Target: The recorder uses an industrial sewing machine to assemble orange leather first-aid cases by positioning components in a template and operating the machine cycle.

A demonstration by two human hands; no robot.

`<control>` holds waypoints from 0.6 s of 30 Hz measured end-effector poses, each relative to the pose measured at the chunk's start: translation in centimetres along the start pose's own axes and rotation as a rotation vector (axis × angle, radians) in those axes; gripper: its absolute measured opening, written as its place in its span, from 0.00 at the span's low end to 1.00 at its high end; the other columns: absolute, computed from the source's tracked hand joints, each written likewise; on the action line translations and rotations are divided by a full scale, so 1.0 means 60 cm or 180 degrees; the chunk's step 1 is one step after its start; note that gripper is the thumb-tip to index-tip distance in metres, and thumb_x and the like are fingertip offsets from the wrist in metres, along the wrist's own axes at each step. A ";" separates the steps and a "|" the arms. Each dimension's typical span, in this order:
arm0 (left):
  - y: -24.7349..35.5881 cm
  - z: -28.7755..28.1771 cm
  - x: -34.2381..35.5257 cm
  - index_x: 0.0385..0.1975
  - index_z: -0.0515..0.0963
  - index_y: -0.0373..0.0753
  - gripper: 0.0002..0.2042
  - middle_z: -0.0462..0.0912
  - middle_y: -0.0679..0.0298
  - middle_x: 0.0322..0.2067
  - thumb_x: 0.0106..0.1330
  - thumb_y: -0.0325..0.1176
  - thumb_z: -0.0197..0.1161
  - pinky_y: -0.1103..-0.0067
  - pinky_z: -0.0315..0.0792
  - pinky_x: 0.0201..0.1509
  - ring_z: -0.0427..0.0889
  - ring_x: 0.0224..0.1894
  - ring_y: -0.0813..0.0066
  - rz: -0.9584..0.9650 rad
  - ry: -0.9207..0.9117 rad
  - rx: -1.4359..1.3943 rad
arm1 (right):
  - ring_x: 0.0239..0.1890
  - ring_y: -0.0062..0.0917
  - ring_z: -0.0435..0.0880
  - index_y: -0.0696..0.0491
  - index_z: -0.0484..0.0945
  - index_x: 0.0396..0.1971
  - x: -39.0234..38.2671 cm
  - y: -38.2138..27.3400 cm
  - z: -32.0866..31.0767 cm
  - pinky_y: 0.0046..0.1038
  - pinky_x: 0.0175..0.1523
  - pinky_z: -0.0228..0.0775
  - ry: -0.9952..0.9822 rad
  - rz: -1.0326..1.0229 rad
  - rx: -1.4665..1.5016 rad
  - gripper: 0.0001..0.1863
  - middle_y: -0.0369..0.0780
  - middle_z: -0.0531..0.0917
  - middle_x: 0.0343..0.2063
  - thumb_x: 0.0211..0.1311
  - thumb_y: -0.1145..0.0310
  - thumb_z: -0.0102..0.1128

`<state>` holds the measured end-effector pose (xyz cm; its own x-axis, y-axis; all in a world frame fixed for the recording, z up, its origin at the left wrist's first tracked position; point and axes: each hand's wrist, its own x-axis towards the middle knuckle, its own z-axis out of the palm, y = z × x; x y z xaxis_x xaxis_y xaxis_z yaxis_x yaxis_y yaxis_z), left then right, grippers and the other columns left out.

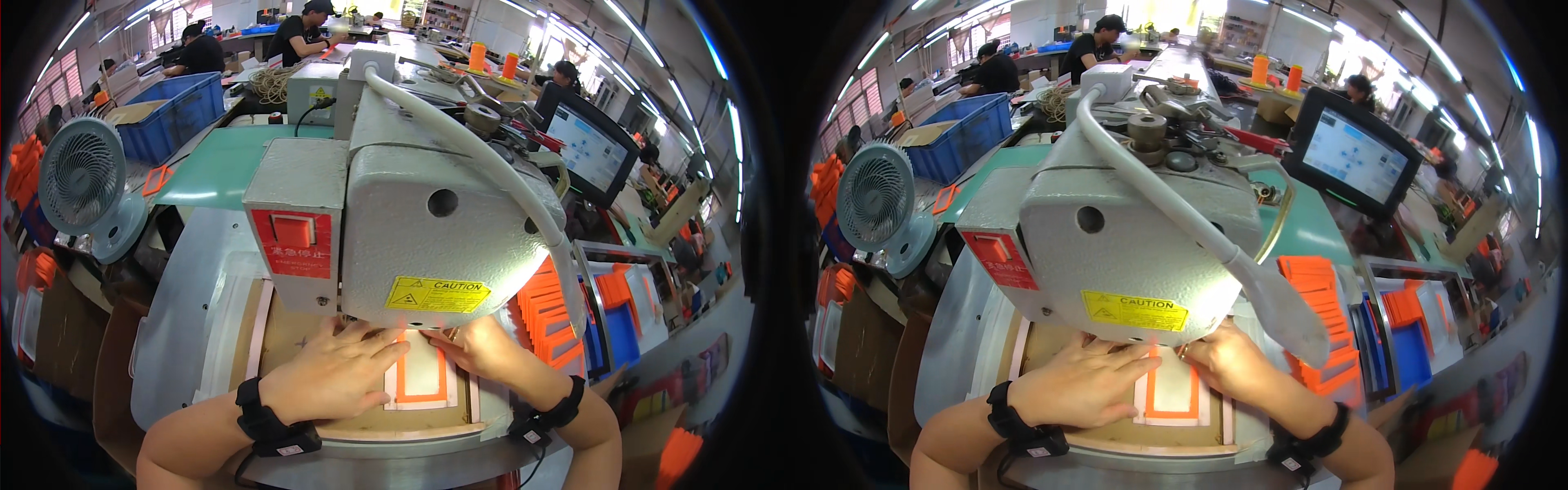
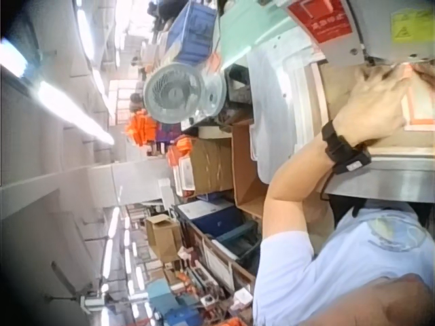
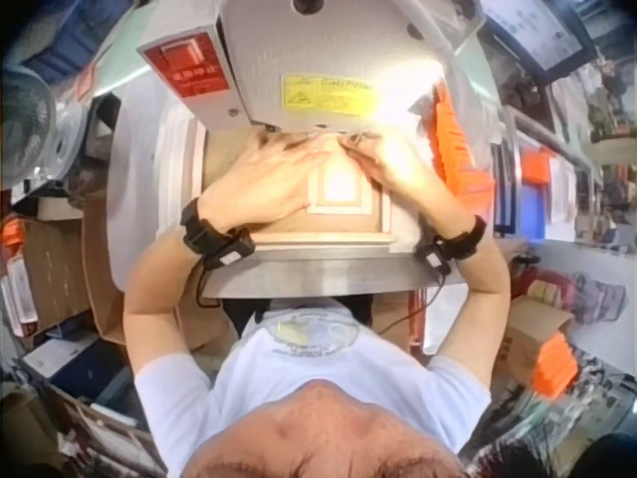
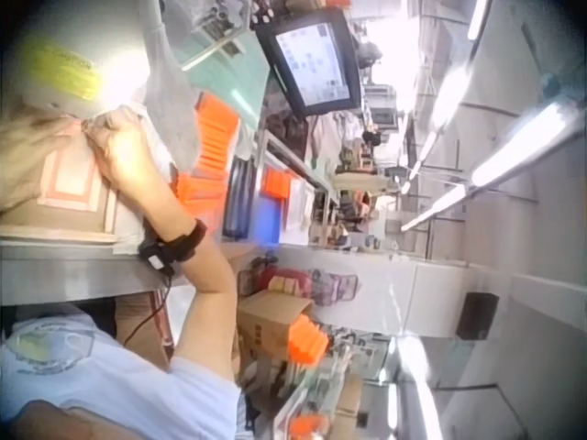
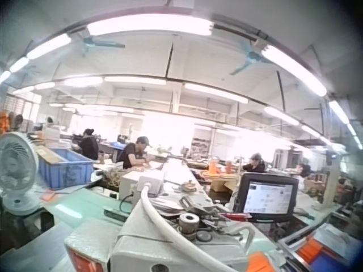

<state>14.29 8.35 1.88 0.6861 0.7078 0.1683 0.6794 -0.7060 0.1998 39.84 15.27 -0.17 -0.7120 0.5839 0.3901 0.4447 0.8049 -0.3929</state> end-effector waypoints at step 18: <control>-0.009 0.000 0.005 0.45 0.79 0.33 0.20 0.84 0.57 0.32 0.59 0.41 0.65 0.64 0.74 0.36 0.83 0.35 0.58 -0.0131 0.0147 -0.0833 | 0.29 0.42 0.82 0.56 0.82 0.37 -0.084 -0.001 -0.010 0.38 0.36 0.75 -0.0675 0.0569 -0.0623 0.10 0.45 0.82 0.29 0.54 0.77 0.59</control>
<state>14.14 8.92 1.84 0.6425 0.7404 0.1975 0.6121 -0.6509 0.4491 43.74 12.35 -1.64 -0.7014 0.6989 0.1396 0.6539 0.7090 -0.2642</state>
